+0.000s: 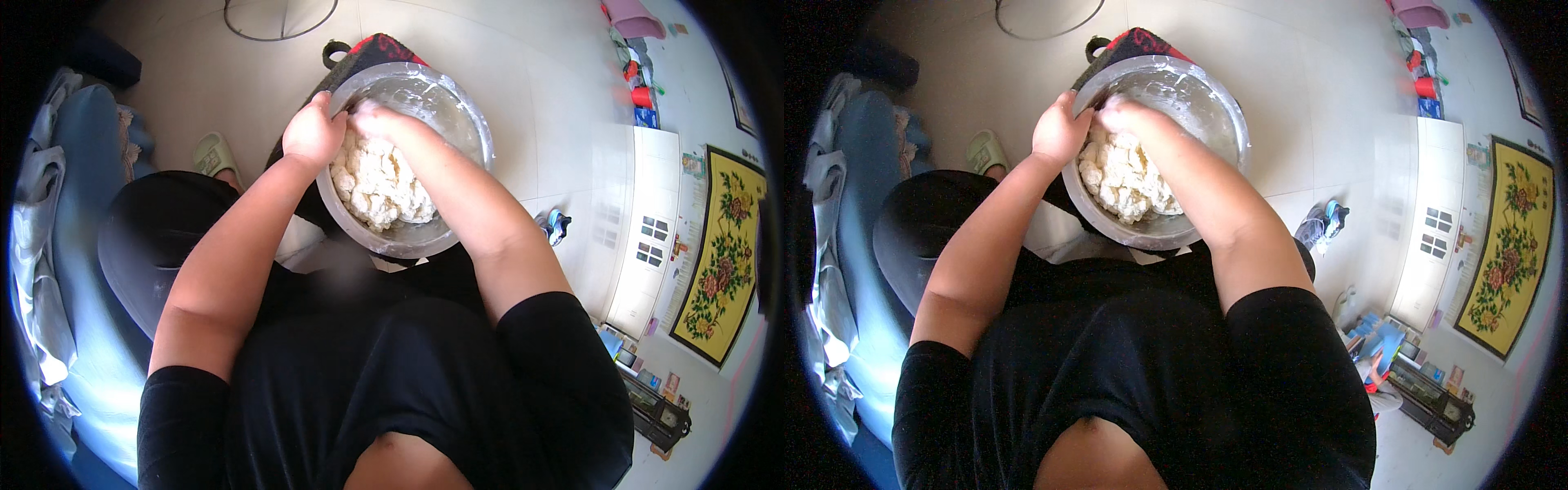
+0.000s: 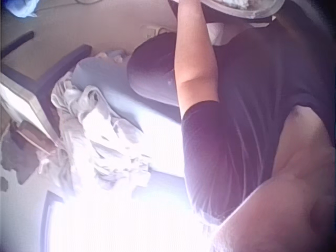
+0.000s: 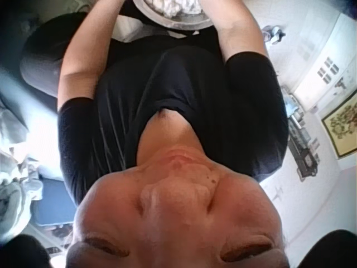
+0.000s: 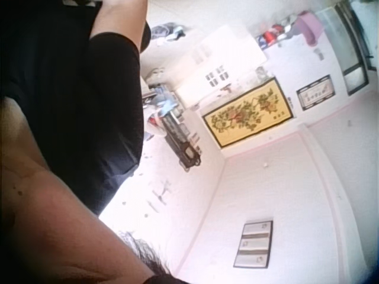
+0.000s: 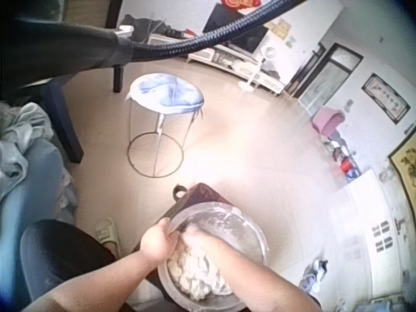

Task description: The person kneads dough in a large metal bowl placed on their lap. They use both hands to press, fold, and turn the dough repeatedly, gradually forming it into a cohesive mass.

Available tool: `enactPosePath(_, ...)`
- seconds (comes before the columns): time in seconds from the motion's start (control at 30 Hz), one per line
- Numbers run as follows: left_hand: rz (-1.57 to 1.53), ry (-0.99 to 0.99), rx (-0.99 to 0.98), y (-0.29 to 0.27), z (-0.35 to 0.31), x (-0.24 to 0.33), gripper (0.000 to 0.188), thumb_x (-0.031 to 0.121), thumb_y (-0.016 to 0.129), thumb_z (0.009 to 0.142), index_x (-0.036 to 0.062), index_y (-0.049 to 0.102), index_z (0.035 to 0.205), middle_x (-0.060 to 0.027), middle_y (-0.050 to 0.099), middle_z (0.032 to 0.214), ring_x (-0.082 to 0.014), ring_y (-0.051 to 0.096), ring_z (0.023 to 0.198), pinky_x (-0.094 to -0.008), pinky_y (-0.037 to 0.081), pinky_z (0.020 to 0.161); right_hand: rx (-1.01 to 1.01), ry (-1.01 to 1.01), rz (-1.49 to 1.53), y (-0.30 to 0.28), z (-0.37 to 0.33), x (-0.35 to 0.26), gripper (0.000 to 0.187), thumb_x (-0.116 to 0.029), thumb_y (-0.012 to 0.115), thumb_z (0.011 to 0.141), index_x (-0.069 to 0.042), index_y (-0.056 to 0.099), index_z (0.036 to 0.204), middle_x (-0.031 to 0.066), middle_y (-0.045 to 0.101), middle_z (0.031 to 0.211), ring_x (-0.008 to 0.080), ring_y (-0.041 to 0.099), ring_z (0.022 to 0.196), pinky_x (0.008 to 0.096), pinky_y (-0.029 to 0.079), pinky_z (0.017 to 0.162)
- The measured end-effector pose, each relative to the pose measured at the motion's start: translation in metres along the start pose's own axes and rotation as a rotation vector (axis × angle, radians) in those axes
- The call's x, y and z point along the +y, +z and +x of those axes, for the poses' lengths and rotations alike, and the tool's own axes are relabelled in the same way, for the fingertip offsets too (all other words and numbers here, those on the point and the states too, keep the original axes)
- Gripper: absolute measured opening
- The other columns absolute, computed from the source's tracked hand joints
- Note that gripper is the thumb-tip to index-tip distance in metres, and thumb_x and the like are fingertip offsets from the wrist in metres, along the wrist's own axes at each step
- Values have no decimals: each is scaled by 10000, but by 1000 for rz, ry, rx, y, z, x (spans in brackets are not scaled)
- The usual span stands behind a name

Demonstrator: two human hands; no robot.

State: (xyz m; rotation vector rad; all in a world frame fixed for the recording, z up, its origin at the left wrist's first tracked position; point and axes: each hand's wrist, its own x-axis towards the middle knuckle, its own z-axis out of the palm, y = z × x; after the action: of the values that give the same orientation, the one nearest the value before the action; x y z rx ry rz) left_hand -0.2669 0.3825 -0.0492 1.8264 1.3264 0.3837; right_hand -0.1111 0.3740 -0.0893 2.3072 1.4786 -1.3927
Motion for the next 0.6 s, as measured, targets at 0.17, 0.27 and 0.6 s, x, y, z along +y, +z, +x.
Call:
enactPosePath(0.17, -62, -25, 66, 6, 3, -17, 450, 274, 559, 780, 16, 502, 1144, -199, 586, 1045, -314, 555, 998, -362, 423, 868, -46, -393, -617, 0, -78, -24, 253, -254, 605, 742, -78, 601, 924, 187, 597, 894, 322, 568, 859, 374, 465, 792)
enactPosePath(0.27, -84, -68, 22, 4, 2, -12, 437, 275, 562, 770, 52, 515, 1143, -162, 600, 1044, -291, 567, 983, -355, 428, 861, 107, -381, -700, -2, -125, 29, 248, -75, 522, 722, -124, 637, 936, 193, 517, 1099, 336, 482, 1052, 412, 457, 815)
enactPosePath(0.6, -172, -85, 3, 14, 7, -15, 451, 260, 586, 761, 12, 516, 1131, -166, 591, 1069, -296, 563, 996, -347, 428, 870, 14, -467, -907, 14, -155, 53, 190, -113, 510, 760, -139, 656, 878, 152, 502, 1044, 284, 469, 1004, 457, 431, 748)
